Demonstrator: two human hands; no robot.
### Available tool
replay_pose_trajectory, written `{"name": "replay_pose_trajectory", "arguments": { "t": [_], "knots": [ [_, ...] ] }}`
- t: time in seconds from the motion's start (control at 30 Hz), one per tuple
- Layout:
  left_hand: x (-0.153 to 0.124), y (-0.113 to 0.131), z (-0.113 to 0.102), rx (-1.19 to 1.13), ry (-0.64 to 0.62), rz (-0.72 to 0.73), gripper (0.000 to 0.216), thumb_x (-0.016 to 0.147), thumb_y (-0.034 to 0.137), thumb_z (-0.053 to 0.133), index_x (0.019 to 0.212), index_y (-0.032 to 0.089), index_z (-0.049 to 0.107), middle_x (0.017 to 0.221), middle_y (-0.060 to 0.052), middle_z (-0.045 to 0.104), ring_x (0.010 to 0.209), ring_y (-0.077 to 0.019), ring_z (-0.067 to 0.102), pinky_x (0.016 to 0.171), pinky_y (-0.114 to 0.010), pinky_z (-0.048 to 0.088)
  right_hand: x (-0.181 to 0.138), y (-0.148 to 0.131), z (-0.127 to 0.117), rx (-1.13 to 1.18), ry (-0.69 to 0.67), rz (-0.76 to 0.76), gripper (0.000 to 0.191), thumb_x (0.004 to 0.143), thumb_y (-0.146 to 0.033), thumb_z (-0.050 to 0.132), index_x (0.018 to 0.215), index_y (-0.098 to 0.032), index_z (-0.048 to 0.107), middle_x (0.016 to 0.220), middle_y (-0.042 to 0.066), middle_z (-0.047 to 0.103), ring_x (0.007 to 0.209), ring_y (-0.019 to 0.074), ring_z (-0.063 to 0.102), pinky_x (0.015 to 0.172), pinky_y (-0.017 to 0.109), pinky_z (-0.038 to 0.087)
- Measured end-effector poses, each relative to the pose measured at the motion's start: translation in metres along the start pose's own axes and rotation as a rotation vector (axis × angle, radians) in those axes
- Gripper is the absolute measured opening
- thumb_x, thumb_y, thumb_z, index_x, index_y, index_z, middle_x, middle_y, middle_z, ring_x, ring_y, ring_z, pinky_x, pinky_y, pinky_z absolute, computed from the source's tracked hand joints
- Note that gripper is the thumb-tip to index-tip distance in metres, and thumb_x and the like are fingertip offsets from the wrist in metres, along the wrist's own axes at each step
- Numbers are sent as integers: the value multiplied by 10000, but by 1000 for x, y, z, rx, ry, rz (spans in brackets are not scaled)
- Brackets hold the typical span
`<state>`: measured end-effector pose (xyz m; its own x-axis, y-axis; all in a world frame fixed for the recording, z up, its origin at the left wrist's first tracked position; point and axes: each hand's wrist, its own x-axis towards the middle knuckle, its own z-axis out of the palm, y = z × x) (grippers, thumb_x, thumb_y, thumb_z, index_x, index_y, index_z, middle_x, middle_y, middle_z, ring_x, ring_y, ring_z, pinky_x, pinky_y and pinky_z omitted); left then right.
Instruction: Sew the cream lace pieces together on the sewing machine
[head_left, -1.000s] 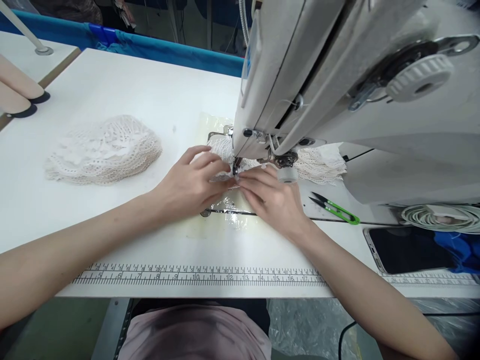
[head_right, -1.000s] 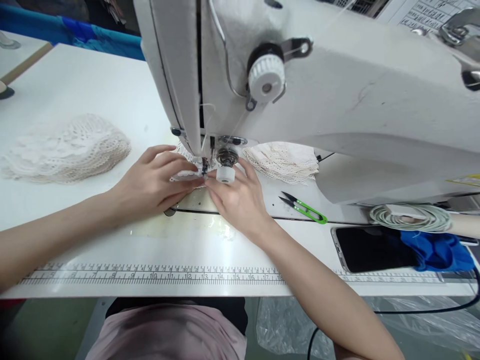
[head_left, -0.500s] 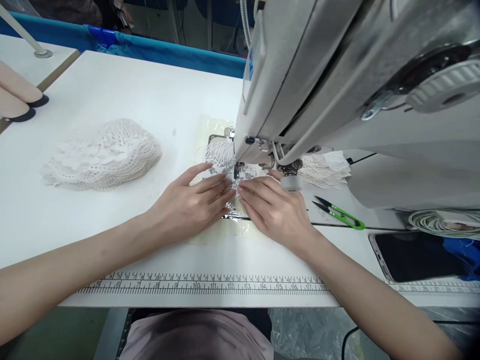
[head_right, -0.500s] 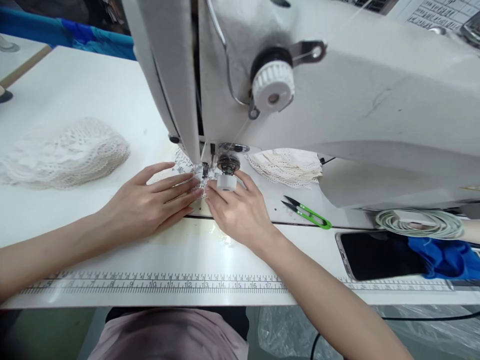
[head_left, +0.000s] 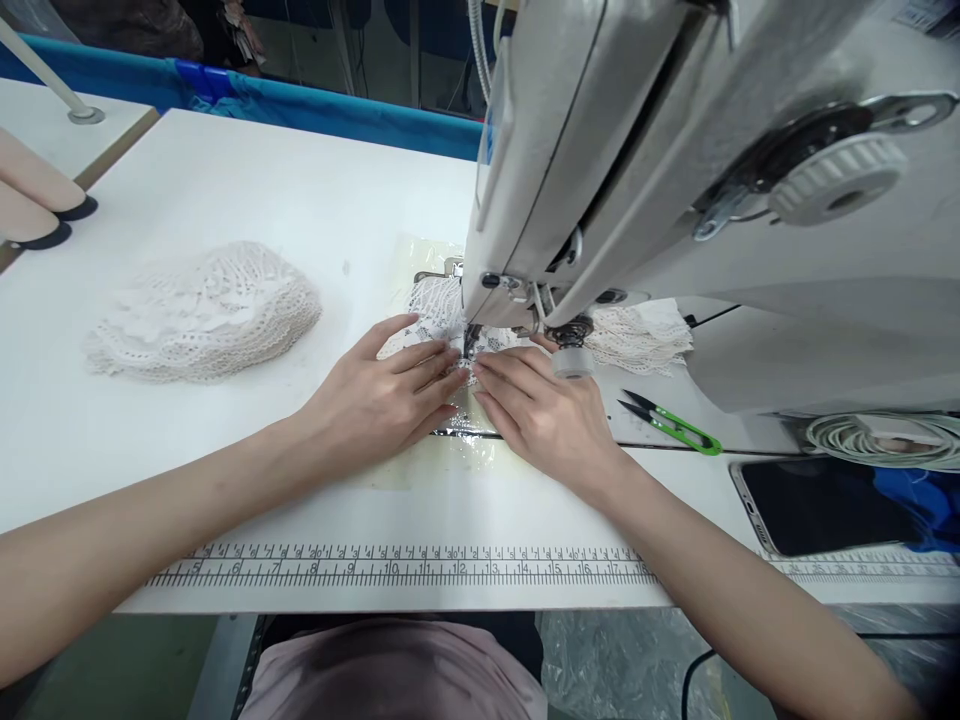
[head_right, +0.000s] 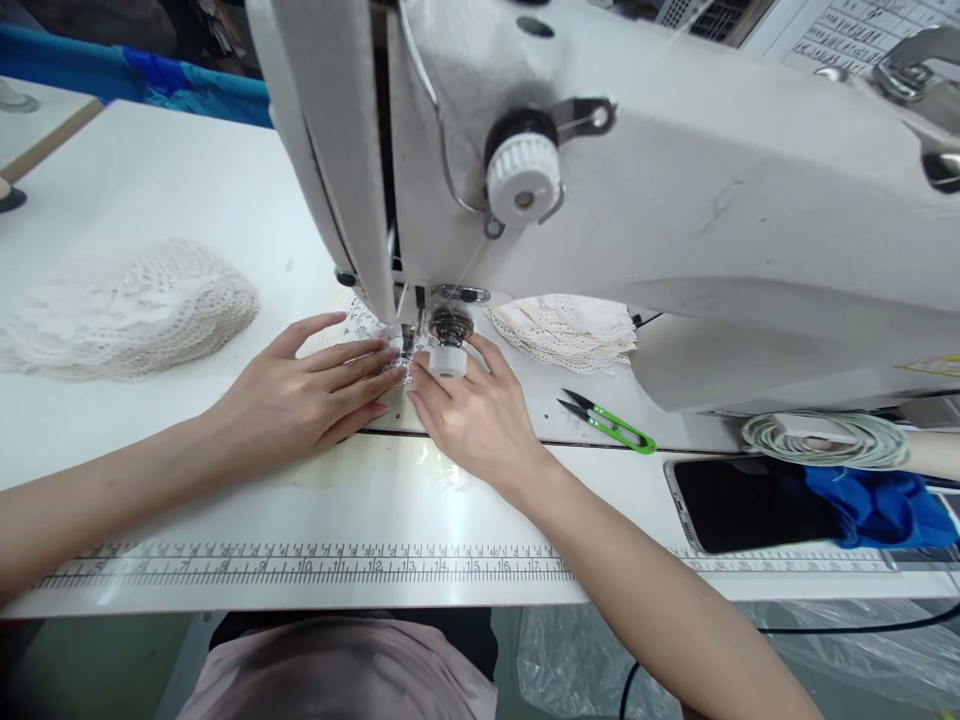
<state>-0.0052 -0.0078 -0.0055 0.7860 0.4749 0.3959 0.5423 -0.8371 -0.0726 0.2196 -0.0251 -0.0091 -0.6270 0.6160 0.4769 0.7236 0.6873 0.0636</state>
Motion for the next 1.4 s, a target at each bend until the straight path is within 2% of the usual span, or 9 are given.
{"name": "replay_pose_trajectory", "arguments": {
  "t": [0.2,0.4,0.63,0.93,1.3,1.4],
  "knots": [
    [-1,3,-4,-78,-30,-56,277,978,254,488,1211,263,640,1208,-17,703,1178,-214,631,1140,-487,380,-2,0,-1,-76,-12,-22,231,974,-239,515,1079,-175,712,1054,39,759,864,180,670,958,420,487],
    [1,2,-5,-20,-34,-16,282,998,265,450,1200,210,639,1204,-51,703,1175,-221,636,1118,-494,390,-2,2,1,-63,28,-32,215,961,-228,543,1068,-148,711,1064,56,756,946,194,671,1000,437,469],
    [1,-1,0,30,14,23,304,993,260,464,1226,148,624,1198,-95,703,1167,-241,638,1105,-517,399,1,2,1,-93,-15,4,250,977,-243,510,1097,-153,711,1033,67,761,951,206,665,961,433,487],
    [5,-4,1,-81,-45,-67,297,997,306,453,1209,224,643,1220,-53,694,1190,-229,629,1160,-529,350,1,2,3,-105,-44,40,298,981,-274,510,1169,-129,690,1017,95,764,976,234,668,974,459,485],
    [5,-7,5,-81,-30,-67,299,999,310,447,1200,213,646,1217,-63,695,1188,-230,632,1165,-525,332,3,5,7,-119,-16,23,298,983,-283,506,1162,-128,687,1181,76,718,1023,234,648,990,442,474],
    [4,-6,5,-83,-25,-71,298,997,306,449,1206,224,645,1222,-55,692,1187,-228,632,1170,-527,325,3,5,8,-108,-40,39,304,983,-285,503,1176,-134,682,1142,93,731,1013,242,650,955,451,486]
  ]
}}
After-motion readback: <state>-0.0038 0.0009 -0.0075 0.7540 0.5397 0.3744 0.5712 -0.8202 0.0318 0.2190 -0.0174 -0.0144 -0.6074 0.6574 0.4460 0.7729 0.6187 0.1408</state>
